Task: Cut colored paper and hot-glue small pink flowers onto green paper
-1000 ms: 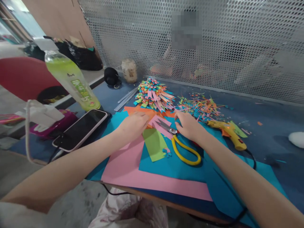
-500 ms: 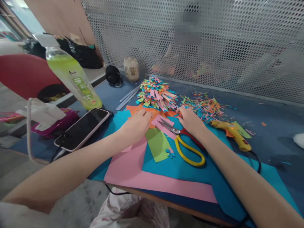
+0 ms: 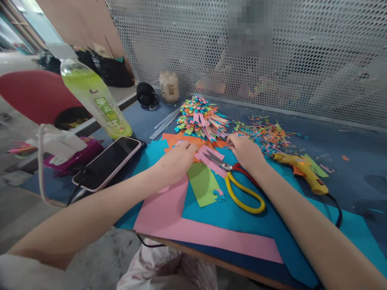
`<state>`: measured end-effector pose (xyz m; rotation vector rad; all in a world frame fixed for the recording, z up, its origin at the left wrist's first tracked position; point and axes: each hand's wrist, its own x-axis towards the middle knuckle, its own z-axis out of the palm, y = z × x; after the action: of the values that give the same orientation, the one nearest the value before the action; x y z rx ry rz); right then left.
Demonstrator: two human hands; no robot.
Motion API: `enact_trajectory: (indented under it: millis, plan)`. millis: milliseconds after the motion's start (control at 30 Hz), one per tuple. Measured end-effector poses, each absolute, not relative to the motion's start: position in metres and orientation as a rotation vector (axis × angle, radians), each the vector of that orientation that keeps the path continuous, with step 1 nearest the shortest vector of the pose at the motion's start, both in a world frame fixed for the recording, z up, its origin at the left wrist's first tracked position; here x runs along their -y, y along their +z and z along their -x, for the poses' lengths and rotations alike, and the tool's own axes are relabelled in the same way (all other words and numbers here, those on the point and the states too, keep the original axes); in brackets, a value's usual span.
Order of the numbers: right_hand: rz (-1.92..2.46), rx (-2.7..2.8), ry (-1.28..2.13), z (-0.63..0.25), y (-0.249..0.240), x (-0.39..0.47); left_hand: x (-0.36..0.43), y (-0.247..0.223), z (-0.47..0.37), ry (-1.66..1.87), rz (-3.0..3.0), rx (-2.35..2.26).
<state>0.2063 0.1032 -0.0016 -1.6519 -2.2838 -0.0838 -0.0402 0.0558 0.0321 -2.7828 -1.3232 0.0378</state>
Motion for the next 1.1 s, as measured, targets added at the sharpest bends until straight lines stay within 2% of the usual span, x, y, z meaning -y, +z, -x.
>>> enact_trajectory:
  millis: [300,700,1100]
  plan:
    - [1.656,2.241,-0.058,-0.209,-0.007,-0.104,-0.059,0.024,0.041,-0.046,2.792,1.355]
    - [1.561,2.284,-0.029,-0.213,-0.006,-0.113,-0.058,0.028,0.039,0.119,2.765,1.254]
    - [1.581,2.231,-0.104,-0.213,-0.013,-0.115,-0.057,0.028,0.039,0.023,2.808,1.348]
